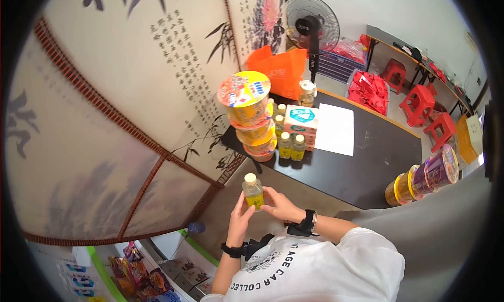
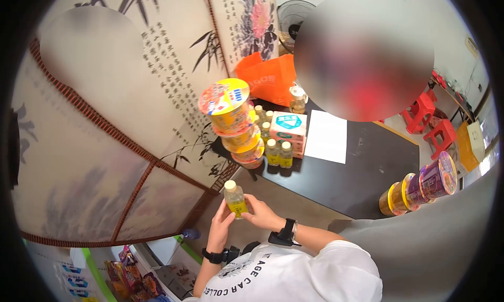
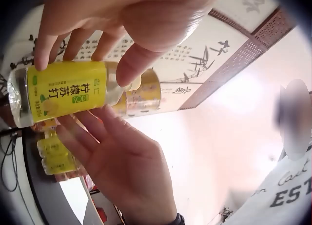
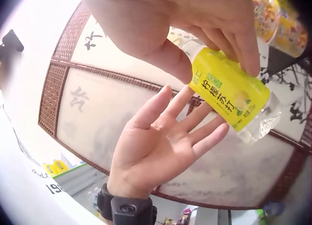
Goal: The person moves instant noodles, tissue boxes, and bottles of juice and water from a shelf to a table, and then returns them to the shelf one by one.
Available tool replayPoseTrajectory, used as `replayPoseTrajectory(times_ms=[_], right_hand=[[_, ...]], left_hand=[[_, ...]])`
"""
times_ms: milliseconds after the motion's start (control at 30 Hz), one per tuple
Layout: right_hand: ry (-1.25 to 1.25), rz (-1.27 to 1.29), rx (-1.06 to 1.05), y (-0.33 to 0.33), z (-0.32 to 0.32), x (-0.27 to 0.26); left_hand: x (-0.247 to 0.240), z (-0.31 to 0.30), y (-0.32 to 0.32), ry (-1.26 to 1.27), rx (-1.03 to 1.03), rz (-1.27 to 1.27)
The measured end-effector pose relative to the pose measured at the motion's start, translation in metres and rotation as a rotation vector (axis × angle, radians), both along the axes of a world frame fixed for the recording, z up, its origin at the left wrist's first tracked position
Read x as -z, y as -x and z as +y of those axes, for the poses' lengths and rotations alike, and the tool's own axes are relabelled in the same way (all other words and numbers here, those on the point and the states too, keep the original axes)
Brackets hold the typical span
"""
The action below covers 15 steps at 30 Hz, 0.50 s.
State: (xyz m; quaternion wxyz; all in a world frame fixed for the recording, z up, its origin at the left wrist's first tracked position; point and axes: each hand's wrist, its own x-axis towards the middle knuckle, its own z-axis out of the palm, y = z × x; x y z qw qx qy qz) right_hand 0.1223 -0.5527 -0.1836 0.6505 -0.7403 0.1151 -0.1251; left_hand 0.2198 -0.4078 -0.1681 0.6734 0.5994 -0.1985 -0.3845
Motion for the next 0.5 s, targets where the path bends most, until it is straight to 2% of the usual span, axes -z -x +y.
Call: replayPoseTrajectory(times_ms=[200, 400, 500], right_hand=[[0.005, 0.172, 0.110, 0.028, -0.054, 0.020], [-0.029, 0.122, 0.248, 0.037, -0.077, 0.053], [0.048, 0.015, 0.301, 0.033, -0.083, 0.060]], left_hand=[[0.031, -0.070, 0.006, -0.069, 0.143, 0.091], [0.053, -0.108, 0.002, -0.227, 0.198, 0.186], [0.060, -0.119, -0.008, -0.272, 0.223, 0.261]])
